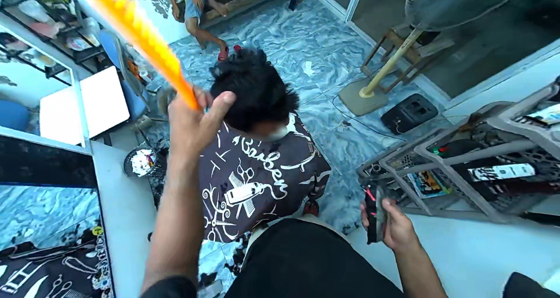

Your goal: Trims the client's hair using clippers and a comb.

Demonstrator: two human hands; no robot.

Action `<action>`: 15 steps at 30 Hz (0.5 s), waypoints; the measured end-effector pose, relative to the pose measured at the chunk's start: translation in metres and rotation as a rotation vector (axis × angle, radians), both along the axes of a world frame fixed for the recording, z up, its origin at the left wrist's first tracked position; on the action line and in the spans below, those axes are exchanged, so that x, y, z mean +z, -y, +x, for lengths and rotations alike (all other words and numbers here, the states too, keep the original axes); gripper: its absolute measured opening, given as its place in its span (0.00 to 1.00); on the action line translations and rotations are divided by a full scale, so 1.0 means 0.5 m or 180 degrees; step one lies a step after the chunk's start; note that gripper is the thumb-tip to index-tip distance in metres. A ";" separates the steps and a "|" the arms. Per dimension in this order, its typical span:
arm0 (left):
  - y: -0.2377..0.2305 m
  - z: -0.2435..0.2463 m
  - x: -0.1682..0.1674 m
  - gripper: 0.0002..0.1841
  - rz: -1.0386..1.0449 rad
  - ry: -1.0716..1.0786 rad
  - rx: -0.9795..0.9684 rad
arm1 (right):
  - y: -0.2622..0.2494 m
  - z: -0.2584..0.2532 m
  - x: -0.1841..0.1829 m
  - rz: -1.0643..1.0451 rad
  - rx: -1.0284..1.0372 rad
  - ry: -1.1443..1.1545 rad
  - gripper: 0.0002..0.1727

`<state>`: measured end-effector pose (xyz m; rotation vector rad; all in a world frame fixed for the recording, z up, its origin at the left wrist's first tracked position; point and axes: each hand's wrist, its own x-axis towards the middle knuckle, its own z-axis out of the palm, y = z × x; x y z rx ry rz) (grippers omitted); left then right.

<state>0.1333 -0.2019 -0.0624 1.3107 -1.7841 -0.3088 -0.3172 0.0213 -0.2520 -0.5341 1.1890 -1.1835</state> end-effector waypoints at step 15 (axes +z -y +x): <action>0.179 -0.022 0.019 0.46 0.1407 0.1737 -0.0851 | 0.234 0.371 0.137 -0.0167 0.1475 -0.0127 0.31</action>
